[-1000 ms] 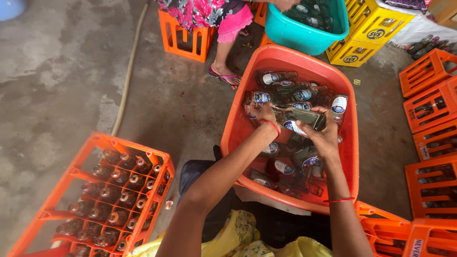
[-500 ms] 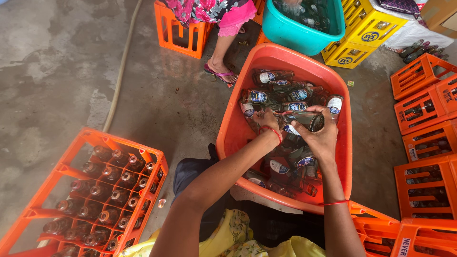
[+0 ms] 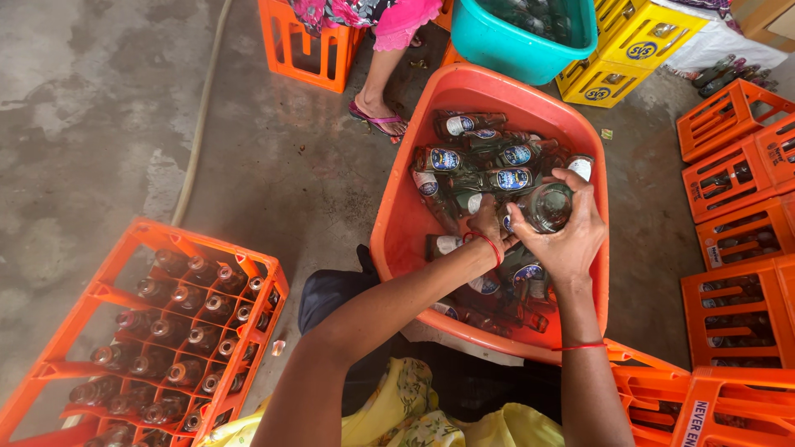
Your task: The person washes glass bottles by hand in a red tub filled with water, then places them into an orange crate. The person repeatedly picks up bottles, rinses them, and arranges them in the crate.
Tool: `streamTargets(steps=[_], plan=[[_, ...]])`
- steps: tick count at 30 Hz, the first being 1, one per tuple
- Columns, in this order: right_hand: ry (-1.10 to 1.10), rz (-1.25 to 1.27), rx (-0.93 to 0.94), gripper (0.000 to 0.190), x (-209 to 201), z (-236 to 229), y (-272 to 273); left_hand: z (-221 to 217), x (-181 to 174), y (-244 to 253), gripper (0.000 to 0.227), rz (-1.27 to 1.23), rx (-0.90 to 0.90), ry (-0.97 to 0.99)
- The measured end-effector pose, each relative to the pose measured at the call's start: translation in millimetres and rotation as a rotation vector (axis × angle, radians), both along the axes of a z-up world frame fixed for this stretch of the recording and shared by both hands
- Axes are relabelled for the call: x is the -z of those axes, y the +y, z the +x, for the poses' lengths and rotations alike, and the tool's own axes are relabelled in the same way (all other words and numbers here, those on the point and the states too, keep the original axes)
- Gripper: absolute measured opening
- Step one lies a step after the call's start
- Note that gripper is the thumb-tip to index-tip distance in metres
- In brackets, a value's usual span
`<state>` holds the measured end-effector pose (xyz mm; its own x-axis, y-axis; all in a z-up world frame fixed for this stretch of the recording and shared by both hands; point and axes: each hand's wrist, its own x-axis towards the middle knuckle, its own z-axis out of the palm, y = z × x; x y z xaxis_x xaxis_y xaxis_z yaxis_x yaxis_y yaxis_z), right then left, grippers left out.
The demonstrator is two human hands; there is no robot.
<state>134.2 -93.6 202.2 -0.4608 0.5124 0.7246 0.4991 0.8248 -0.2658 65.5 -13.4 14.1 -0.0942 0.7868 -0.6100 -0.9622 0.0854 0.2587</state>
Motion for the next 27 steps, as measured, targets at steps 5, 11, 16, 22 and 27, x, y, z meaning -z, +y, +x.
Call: streamTargets(steps=[5,11,16,22,27], plan=[[0.171,-0.145,-0.029,0.054,15.8,18.2,29.7,-18.8,-33.1,-11.5,0.039,-0.108,0.042,0.104],[0.73,-0.574,-0.163,0.05,32.4,34.4,64.5,-78.8,-71.4,-37.0,0.056,0.394,0.065,0.257],[0.767,-0.867,-0.385,0.076,35.2,20.4,58.1,-121.1,-112.2,-64.7,0.068,0.485,0.15,0.229],[0.18,-0.842,-0.361,0.062,40.2,22.1,58.4,-191.0,-150.7,-118.5,0.046,0.46,-0.305,0.767],[-0.648,-0.683,-0.244,0.051,65.1,34.8,48.8,-285.7,-154.3,-229.4,0.026,0.374,-0.483,1.363]])
